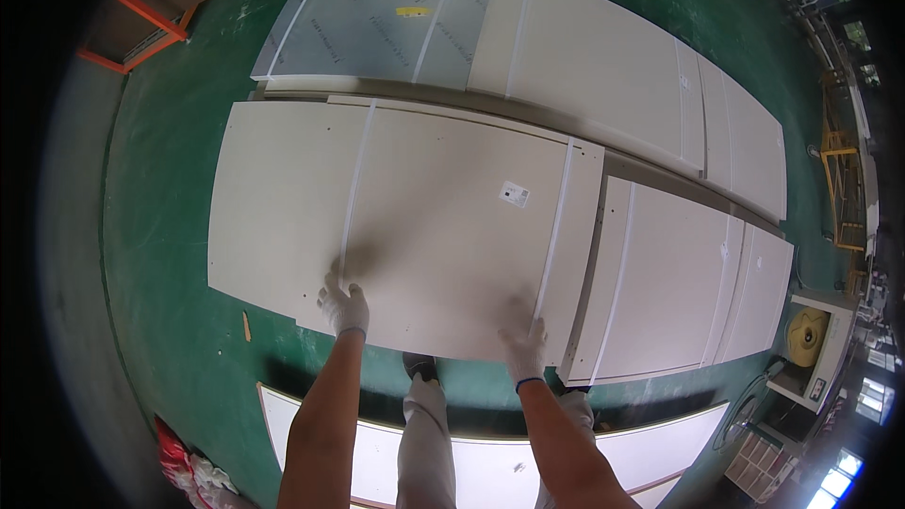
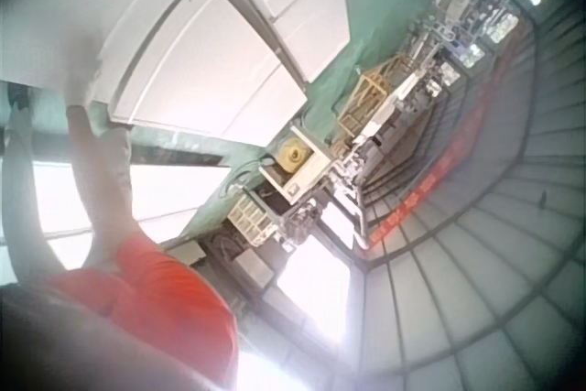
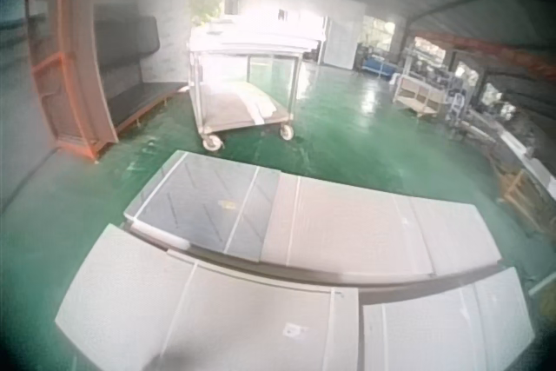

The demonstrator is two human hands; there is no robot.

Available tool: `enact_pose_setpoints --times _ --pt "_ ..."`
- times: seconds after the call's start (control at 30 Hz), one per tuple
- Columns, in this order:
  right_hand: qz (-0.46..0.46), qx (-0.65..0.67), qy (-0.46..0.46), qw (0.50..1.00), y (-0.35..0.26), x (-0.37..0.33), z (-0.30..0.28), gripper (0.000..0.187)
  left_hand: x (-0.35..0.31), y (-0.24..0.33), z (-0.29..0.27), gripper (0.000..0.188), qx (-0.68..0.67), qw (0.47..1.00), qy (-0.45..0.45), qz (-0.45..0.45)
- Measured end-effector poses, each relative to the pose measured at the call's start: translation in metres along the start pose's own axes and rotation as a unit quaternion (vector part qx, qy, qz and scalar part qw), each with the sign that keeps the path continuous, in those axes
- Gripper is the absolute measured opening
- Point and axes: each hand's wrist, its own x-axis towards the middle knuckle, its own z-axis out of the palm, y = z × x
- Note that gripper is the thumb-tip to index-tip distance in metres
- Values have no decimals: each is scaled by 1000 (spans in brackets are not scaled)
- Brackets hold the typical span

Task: The person moves white furniture panels from a floor stack to a large white work table, then takes one panel and places it onto a metal machine surface to apply a white strip along its edge.

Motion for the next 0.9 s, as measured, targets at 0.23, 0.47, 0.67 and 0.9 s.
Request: enact_pose_setpoints --times 0.23,0.47,0.67,0.9 --pt "17 61 18 998 -22 14 4 59 16 -15 -4 40 -37 999 -29 10" --pt "109 257 -116 953 21 52 -16 40 31 -30 16 50 -150 985 -72 41" --pt "103 287 -132 943 44 37 -25 39 6 -57 25 51 -164 976 -144 -1" --pt "-123 203 -48 970 120 9 -61 38 -34 -87 13 54 -257 956 -143 -15"
